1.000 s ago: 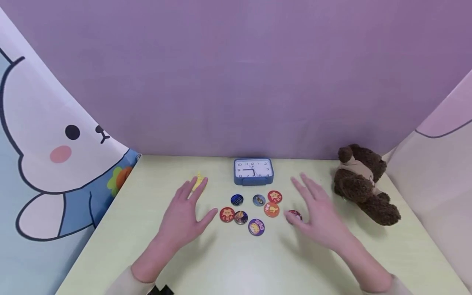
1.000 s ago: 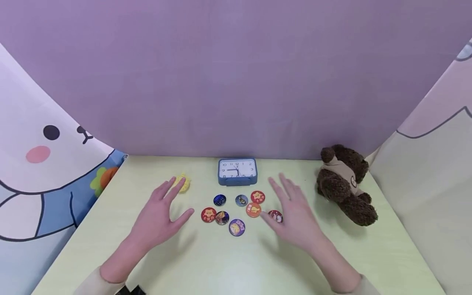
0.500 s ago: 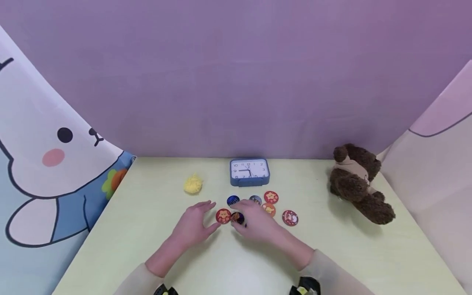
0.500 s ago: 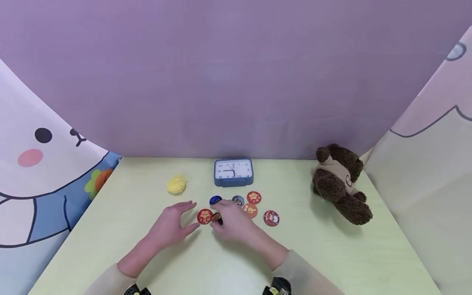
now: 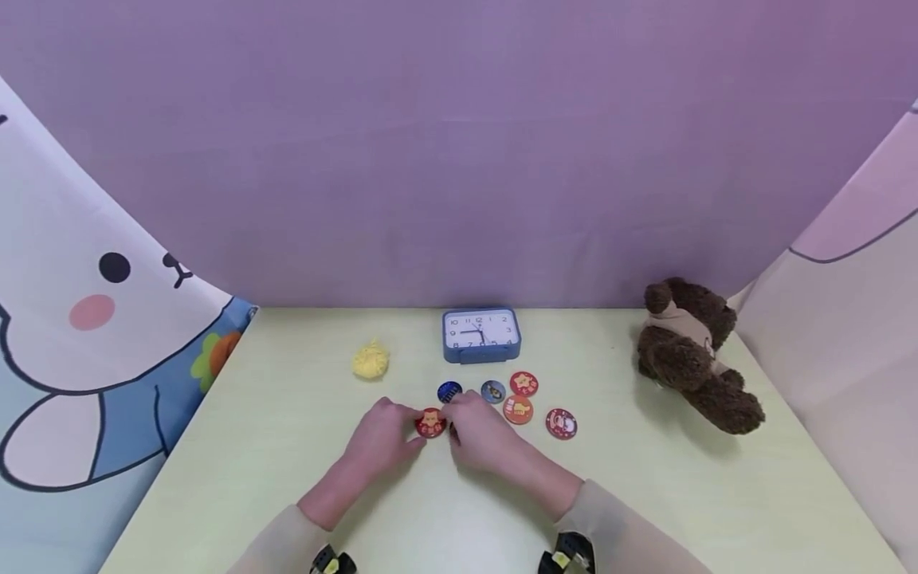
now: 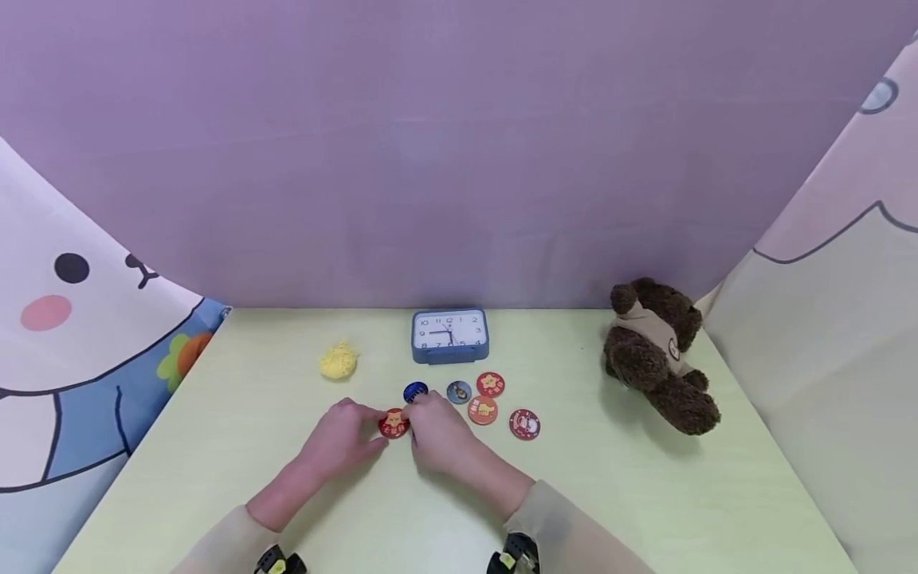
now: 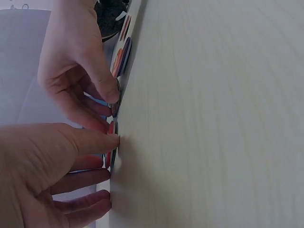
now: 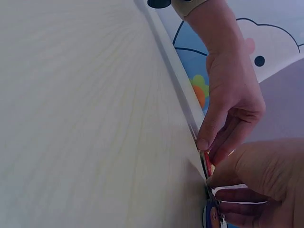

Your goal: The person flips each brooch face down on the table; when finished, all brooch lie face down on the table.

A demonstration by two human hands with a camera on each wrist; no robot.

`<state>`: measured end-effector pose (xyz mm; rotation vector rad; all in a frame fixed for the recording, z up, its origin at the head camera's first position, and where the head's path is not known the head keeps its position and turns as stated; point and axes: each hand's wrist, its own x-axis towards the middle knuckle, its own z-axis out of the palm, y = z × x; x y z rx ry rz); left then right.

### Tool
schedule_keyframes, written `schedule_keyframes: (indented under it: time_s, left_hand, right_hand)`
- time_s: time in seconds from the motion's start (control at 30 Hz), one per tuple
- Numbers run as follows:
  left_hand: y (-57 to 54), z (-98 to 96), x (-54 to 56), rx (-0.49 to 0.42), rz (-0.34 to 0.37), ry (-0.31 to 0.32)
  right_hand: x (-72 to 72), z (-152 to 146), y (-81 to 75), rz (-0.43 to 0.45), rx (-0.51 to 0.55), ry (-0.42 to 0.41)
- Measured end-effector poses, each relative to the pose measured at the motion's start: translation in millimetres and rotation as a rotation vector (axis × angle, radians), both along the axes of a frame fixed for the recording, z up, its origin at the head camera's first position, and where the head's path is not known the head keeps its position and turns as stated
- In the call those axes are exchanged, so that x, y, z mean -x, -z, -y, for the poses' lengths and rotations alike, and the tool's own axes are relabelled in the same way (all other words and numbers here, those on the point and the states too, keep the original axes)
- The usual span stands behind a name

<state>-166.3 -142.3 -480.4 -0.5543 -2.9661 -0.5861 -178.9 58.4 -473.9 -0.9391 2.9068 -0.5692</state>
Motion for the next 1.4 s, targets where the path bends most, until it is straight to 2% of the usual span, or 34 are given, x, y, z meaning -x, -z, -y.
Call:
schedule_keyframes:
  time_s: [0.1,0.3,0.4,0.5,0.63,0.8,1.0,1.23,1.4]
  left_hand:
    - [0.1,-0.7,0.1,0.015,-0.014,0.0]
    - [-2.3,-3.5,2.4,0.012,-0.018,0.001]
    - [-3.3,-2.8,1.4,0.006,-0.014,0.005]
    - [-5.9,-0.9,0.0,-0.028,-0.019,0.019]
    - [-10.1,2.7,-2.1,-0.101,-0.023,0.013]
    - [-9.3,5.5,0.1,-0.169,-0.032,-0.03]
    - [-2.8,6.6,5.9,-0.197,0.024,-0.085]
    - [1.8,7.1,13.6,-0.17,0.077,-0.077]
    - [-2.0,6.7,17.0,-0.133,0.09,-0.075]
  right_hand:
    - [-0.5,2.5,-1.2,0.009,-0.015,0.017]
    - [3.0,7.0,-0.3,0.007,0.022,0.027]
    - [5.0,7.2,-1.1,0.045,0.049,0.025]
    - [7.1,6.1,-2.1,0.068,0.079,0.021]
    - [9.0,5.4,-3.8,0.051,0.11,0.007]
    - [10.8,7.3,-4.1,0.055,0.15,0.031]
    - [13.4,11.9,-2.0,0.072,0.173,0.061]
    - [15.9,13.6,2.3,0.084,0.158,0.086]
    - [19.4,5.4,-1.6,0.09,0.181,0.097]
